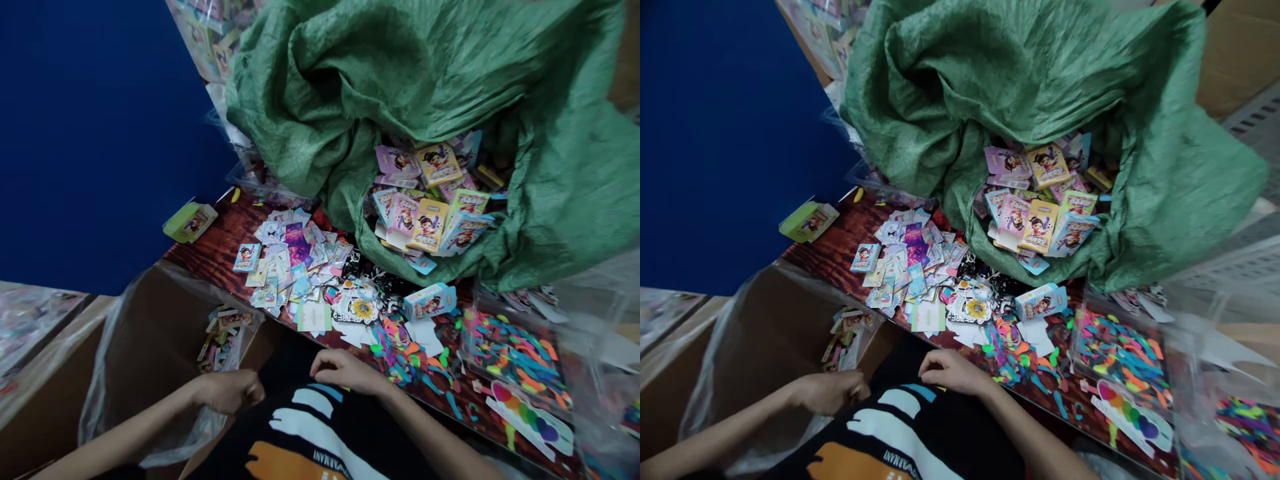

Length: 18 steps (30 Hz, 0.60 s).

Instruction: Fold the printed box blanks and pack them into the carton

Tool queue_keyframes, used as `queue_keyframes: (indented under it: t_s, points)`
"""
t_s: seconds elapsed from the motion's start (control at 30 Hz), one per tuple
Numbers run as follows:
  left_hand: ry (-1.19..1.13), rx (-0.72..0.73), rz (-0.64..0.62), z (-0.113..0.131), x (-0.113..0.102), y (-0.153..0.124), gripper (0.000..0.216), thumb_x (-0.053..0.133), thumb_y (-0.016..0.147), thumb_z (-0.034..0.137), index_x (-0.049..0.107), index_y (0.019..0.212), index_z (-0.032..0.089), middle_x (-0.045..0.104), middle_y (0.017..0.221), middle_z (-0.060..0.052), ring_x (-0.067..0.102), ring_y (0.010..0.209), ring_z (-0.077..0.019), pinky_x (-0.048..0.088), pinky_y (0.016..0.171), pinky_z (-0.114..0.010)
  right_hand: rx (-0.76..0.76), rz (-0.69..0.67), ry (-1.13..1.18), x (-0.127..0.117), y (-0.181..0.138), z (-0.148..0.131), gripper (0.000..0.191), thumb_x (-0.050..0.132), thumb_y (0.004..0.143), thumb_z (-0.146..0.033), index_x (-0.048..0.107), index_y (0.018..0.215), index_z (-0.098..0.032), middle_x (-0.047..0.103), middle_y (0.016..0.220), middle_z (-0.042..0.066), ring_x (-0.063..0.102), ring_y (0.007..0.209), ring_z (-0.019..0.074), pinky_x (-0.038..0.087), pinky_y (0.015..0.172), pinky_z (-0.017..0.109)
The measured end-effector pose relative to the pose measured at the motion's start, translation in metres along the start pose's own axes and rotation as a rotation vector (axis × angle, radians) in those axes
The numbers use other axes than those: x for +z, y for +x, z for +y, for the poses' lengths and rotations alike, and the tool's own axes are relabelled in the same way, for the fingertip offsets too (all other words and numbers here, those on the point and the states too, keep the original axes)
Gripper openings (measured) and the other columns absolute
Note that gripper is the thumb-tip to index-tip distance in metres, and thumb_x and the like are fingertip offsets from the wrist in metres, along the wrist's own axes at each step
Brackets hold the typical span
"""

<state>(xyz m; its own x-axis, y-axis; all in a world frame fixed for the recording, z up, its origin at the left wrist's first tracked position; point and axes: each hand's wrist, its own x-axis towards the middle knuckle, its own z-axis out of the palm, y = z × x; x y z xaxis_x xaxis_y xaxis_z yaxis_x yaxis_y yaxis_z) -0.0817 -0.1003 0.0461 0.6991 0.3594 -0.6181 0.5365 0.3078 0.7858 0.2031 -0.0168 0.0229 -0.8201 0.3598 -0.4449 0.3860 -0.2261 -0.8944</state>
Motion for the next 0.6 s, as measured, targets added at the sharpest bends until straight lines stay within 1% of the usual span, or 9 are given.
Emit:
queue_keyframes:
  t_s: [0.1, 0.2, 0.3, 0.37, 0.4, 0.43, 0.5, 0.57, 0.6]
  points:
    - [0.005, 0.002, -0.012, 0.004, -0.006, 0.004, 0.011, 0.045, 0.052, 0.008, 0.048, 0.055, 0.017, 0.042, 0.049, 0.006, 0.04, 0.05, -0.0098, 0.031, 0.045, -0.018, -0.033, 0.035, -0.019, 0.001, -0.018, -0.003, 0.018, 0.059, 0.085, -0.034, 0.067, 0.082, -0.018, 0.067, 0.088, 0.003, 0.06, 0.084, 0.0173, 0.045, 0.076, 0.028]
    - [-0.041, 0.018, -0.02, -0.002, -0.004, 0.0, 0.01, 0.048, 0.055, 0.008, 0.049, 0.055, 0.018, 0.044, 0.049, 0.006, 0.041, 0.051, -0.0106, 0.032, 0.047, -0.019, -0.049, 0.062, -0.088, 0.004, -0.028, -0.009, 0.025, 0.057, 0.087, -0.036, 0.063, 0.071, -0.018, 0.063, 0.083, 0.004, 0.058, 0.083, 0.0179, 0.043, 0.078, 0.029]
    - [-0.079, -0.049, -0.055, -0.004, -0.006, -0.007, 0.01, 0.051, 0.059, 0.011, 0.053, 0.053, 0.019, 0.043, 0.047, 0.005, 0.042, 0.05, -0.0124, 0.033, 0.047, -0.021, -0.033, 0.076, -0.109, 0.007, -0.029, -0.015, 0.021, 0.057, 0.086, -0.032, 0.062, 0.071, -0.019, 0.062, 0.082, 0.002, 0.057, 0.081, 0.0174, 0.042, 0.076, 0.029]
    - [-0.034, -0.089, -0.009, 0.003, -0.015, -0.01, 0.009, 0.055, 0.062, 0.013, 0.061, 0.061, 0.019, 0.052, 0.052, 0.004, 0.047, 0.054, -0.0135, 0.034, 0.05, -0.022, -0.02, 0.052, -0.123, 0.007, -0.026, -0.02, 0.015, 0.058, 0.085, -0.027, 0.064, 0.075, -0.019, 0.063, 0.082, 0.002, 0.058, 0.081, 0.017, 0.042, 0.074, 0.028]
    - [0.004, -0.093, 0.07, 0.01, -0.021, -0.01, 0.008, 0.058, 0.065, 0.015, 0.064, 0.067, 0.02, 0.057, 0.057, 0.004, 0.05, 0.057, -0.014, 0.035, 0.053, -0.023, -0.017, 0.046, -0.14, 0.006, -0.024, -0.024, 0.011, 0.058, 0.084, -0.025, 0.064, 0.076, -0.019, 0.064, 0.083, 0.002, 0.058, 0.081, 0.0171, 0.041, 0.075, 0.028]
    - [0.047, -0.087, 0.178, 0.018, -0.028, -0.008, 0.01, 0.062, 0.068, 0.019, 0.068, 0.076, 0.02, 0.062, 0.064, 0.003, 0.053, 0.062, -0.0146, 0.037, 0.057, -0.023, -0.015, 0.056, -0.17, 0.005, -0.021, -0.028, 0.009, 0.058, 0.083, -0.022, 0.064, 0.077, -0.019, 0.064, 0.084, 0.002, 0.058, 0.082, 0.0172, 0.041, 0.075, 0.028]
    - [0.112, -0.023, 0.417, 0.036, -0.04, -0.002, 0.016, 0.062, 0.077, 0.027, 0.069, 0.089, 0.019, 0.067, 0.076, 0.001, 0.057, 0.072, -0.0155, 0.04, 0.065, -0.023, -0.019, 0.128, -0.244, 0.002, -0.016, -0.037, 0.009, 0.056, 0.083, -0.019, 0.063, 0.077, -0.02, 0.064, 0.084, 0.002, 0.058, 0.082, 0.0175, 0.04, 0.076, 0.028]
    - [0.048, 0.085, 0.572, 0.053, -0.046, 0.008, 0.022, 0.057, 0.083, 0.032, 0.067, 0.095, 0.017, 0.069, 0.084, -0.001, 0.059, 0.078, -0.0161, 0.042, 0.071, -0.024, -0.036, 0.222, -0.291, -0.001, -0.013, -0.046, 0.012, 0.053, 0.084, -0.019, 0.061, 0.076, -0.019, 0.063, 0.083, 0.002, 0.056, 0.081, 0.0174, 0.039, 0.075, 0.029]
    - [0.023, 0.13, 0.629, 0.059, -0.047, 0.013, 0.024, 0.056, 0.084, 0.033, 0.067, 0.097, 0.017, 0.069, 0.089, -0.003, 0.06, 0.082, -0.0167, 0.044, 0.074, -0.025, -0.046, 0.256, -0.295, -0.001, -0.012, -0.05, 0.013, 0.052, 0.085, -0.021, 0.06, 0.075, -0.019, 0.062, 0.081, 0.002, 0.055, 0.079, 0.0172, 0.038, 0.074, 0.029]
